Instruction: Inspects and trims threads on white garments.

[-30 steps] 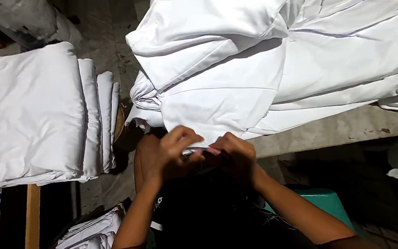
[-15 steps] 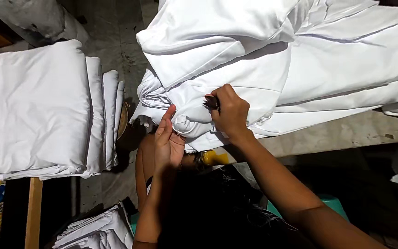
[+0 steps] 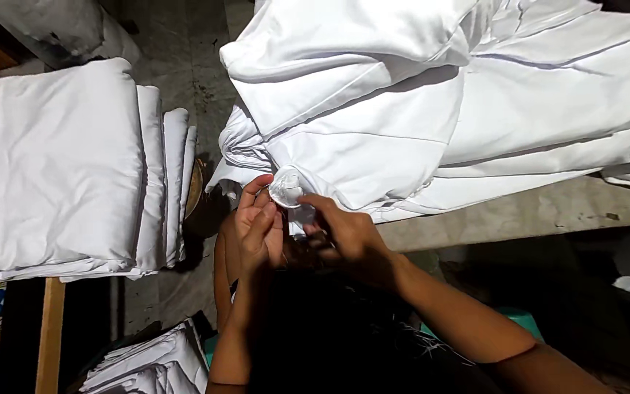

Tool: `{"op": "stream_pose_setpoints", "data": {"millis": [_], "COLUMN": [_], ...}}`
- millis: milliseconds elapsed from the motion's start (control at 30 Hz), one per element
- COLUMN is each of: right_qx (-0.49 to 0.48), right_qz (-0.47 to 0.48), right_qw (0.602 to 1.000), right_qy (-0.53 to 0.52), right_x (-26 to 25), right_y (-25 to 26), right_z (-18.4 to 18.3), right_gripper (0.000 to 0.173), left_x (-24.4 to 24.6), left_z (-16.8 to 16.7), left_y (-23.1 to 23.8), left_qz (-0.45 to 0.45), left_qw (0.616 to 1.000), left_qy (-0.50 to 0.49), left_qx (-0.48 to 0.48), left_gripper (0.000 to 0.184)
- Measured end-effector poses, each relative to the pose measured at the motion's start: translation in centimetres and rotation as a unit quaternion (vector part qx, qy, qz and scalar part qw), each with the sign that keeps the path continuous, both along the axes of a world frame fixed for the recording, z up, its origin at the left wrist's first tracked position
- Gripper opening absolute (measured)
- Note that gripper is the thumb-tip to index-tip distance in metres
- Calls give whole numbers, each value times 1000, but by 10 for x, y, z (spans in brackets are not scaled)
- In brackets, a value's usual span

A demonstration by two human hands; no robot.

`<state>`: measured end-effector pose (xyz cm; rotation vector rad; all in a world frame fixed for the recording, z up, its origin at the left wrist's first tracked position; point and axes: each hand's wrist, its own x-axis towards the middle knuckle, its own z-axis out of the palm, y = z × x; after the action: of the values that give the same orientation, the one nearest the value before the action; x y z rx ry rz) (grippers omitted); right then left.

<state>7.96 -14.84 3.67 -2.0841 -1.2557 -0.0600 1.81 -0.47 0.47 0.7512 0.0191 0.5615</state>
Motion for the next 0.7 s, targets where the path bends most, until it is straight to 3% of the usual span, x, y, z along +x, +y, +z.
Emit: {"op": "stream_pose_setpoints", "data": {"millis": [67, 133, 200, 267, 300, 400, 533, 700], "right_qx": [-101, -113, -142, -177, -147, -15, 54, 82], "right_qz": [-32, -21, 121, 275, 288, 131, 8, 5], "right_qw": [994, 993, 980, 931, 932, 988, 996, 984], "right_qy": [20, -15, 75, 161, 161, 74, 74, 156], "right_x": [-2, -21, -37, -42, -43, -35, -19, -12], "right_y": [11, 7, -12, -22, -23, -19, -12, -4], "right_z": [-1, -7, 3, 11, 7, 1, 0, -6], "right_gripper": [35, 30, 18, 19, 22, 37, 34, 28], "left_x": [0, -2, -4, -4, -3, 1, -8, -25], "left_z": [-3, -5, -4, -3, -1, 1, -1, 5], "left_y": [4, 7, 6, 4, 2, -6, -4, -4], "left_qz": [1, 5, 17, 20, 24, 97, 181, 167], "left_qw": [1000, 1000, 1000, 1000, 1000, 991, 965, 960], "left_qy": [-15, -15, 2, 10, 11, 30, 40, 56], "left_qx": [-13, -25, -21, -9, 6, 87, 183, 218], "left_gripper": [29, 29, 26, 35, 41, 35, 5, 8]}}
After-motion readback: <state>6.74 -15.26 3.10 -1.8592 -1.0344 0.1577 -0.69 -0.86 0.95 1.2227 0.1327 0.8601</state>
